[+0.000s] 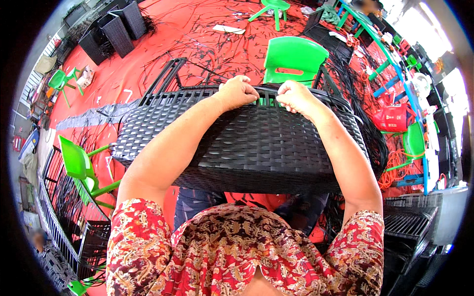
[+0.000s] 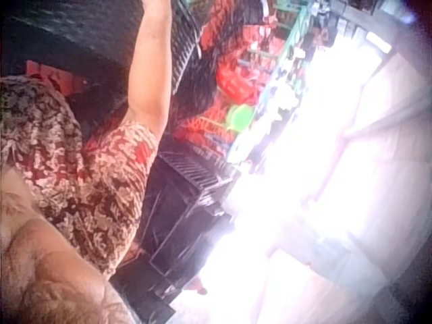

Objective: The person weaves black plastic strips into the frame of a wicker chair seat. They repeatedly thread the strips through the frame and press them down to secure the weave, working on the same chair throughout the clip.

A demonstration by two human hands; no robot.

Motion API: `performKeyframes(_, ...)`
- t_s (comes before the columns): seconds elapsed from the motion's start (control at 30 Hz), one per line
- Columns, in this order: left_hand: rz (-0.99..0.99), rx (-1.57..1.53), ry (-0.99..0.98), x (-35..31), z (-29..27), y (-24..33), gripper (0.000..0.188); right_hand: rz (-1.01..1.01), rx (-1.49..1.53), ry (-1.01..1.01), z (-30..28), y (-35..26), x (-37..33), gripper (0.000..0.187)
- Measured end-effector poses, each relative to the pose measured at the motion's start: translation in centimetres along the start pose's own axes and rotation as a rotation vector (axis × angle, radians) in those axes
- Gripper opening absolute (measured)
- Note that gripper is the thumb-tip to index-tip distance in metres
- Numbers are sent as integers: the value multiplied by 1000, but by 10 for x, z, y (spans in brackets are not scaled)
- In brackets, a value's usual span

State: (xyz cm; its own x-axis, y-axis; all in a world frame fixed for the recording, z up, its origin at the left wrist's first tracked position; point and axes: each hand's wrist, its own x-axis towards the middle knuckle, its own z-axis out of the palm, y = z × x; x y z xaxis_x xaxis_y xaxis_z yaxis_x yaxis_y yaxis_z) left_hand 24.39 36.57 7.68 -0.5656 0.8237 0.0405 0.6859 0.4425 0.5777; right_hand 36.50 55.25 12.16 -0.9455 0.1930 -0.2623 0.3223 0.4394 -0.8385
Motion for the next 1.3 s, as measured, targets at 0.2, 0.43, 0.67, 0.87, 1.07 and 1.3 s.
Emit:
performKeyframes(0.2,-59,246,-49,3,13,30,18,-19,-52,-63,5,-2,1,13)
performKeyframes(0.43,-82,-226,-150,14,16,17,16,-114,-150,-7,7,8,10,12)
performKeyframes(0.67,-93,-913,-46,1,-12,-6,14,-45,-121,-209,18,-39,18,19)
performKeyframes(0.87,-1,-95,57,-22,-22,-31,20,-29,-34,-95,39,-26,25,11)
performKeyframes(1.07,-54,243,37,-19,-20,-6,17,28,-121,-98,40,-34,21,7)
performKeyframes(1.3,-68,70,-33,-12,-11,-17,19,66,-81,-117,34,-31,24,7)
